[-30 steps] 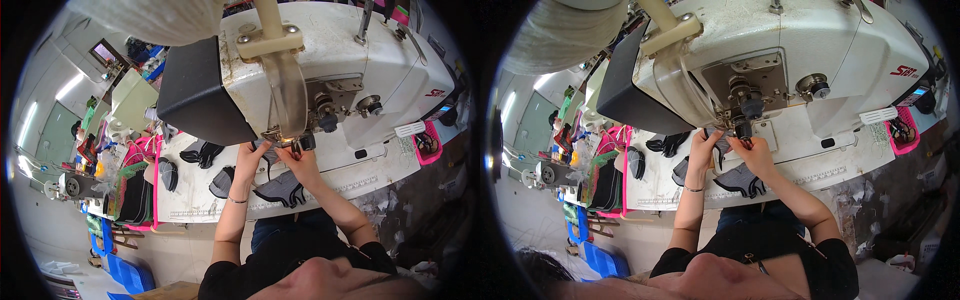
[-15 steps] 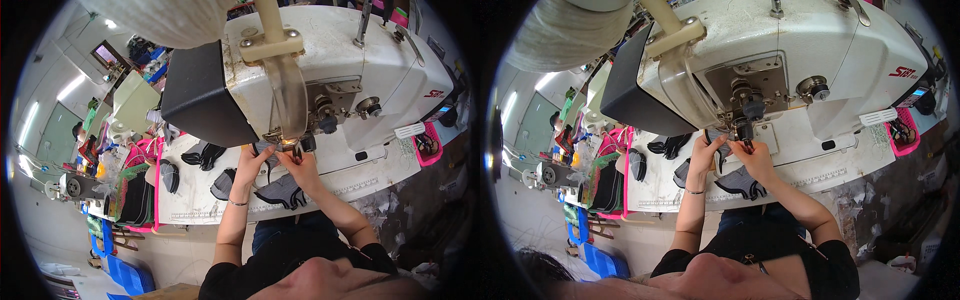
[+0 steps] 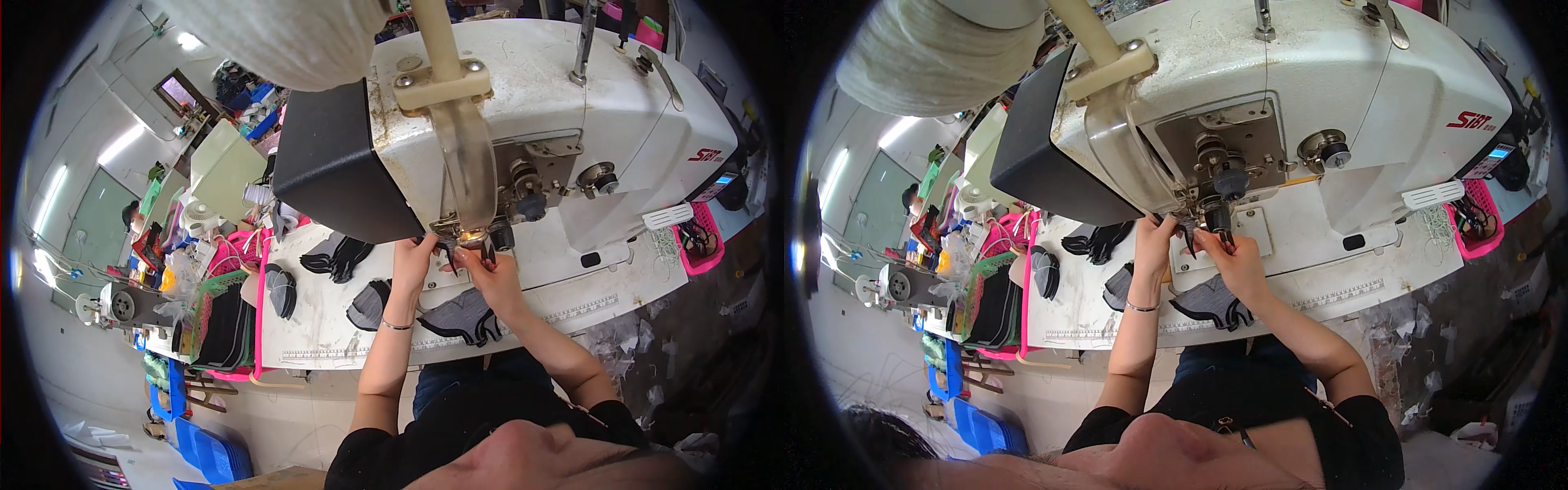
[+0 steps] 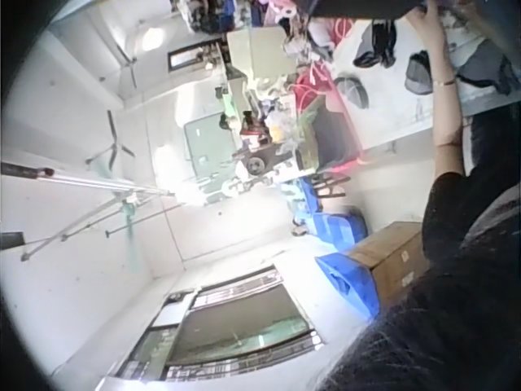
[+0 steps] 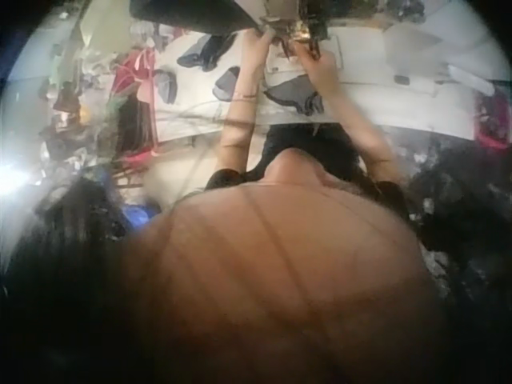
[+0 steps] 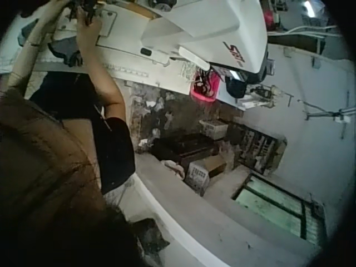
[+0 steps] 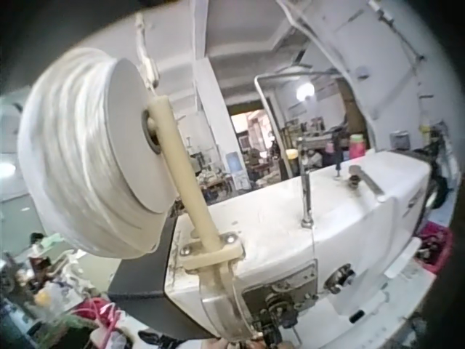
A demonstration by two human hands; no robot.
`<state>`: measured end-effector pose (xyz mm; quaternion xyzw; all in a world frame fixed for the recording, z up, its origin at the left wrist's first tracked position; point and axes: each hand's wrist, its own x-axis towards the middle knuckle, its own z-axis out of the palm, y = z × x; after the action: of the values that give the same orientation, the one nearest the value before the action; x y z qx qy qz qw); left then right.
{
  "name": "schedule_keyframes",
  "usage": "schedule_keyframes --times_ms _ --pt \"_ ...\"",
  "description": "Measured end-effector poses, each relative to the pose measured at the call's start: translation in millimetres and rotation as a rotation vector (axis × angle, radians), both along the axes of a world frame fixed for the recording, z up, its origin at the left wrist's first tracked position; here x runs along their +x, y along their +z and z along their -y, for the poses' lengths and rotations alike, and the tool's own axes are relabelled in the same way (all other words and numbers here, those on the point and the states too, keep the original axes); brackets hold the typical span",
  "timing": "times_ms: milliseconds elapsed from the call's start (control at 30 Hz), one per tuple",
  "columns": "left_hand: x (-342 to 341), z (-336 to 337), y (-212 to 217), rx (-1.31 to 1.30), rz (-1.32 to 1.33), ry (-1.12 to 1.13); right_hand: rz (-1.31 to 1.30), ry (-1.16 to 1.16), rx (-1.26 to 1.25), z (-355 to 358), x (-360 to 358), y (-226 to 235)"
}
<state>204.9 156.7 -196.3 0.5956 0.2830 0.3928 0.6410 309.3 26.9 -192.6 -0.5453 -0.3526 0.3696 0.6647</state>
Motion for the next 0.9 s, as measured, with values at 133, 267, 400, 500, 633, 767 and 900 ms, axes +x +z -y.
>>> schedule_keyframes --times_ms 133,267,400,500,633,767,900 --pt "1 -3 -2 0.048 -0.008 0.125 -0.054 0.014 0.049 6 2 -2" --pt "-1 -4 7 0.221 0.004 0.326 -0.062 0.014 0.020 16 10 -4" --pt "-5 -9 9 0.282 -0.006 0.370 -0.103 0.037 0.004 20 11 -8" --pt "-16 -10 7 0.067 -0.093 0.165 -0.049 0.048 -0.013 19 9 -13" --pt "-39 34 18 0.163 0.189 0.324 -0.053 0.018 -0.019 27 13 -25" --pt "-144 50 -3 0.171 -0.002 0.500 -0.097 -0.028 -0.049 37 28 -38" --pt "-199 43 -70 0.343 -0.548 0.734 -0.099 -0.004 -0.106 32 20 -36"
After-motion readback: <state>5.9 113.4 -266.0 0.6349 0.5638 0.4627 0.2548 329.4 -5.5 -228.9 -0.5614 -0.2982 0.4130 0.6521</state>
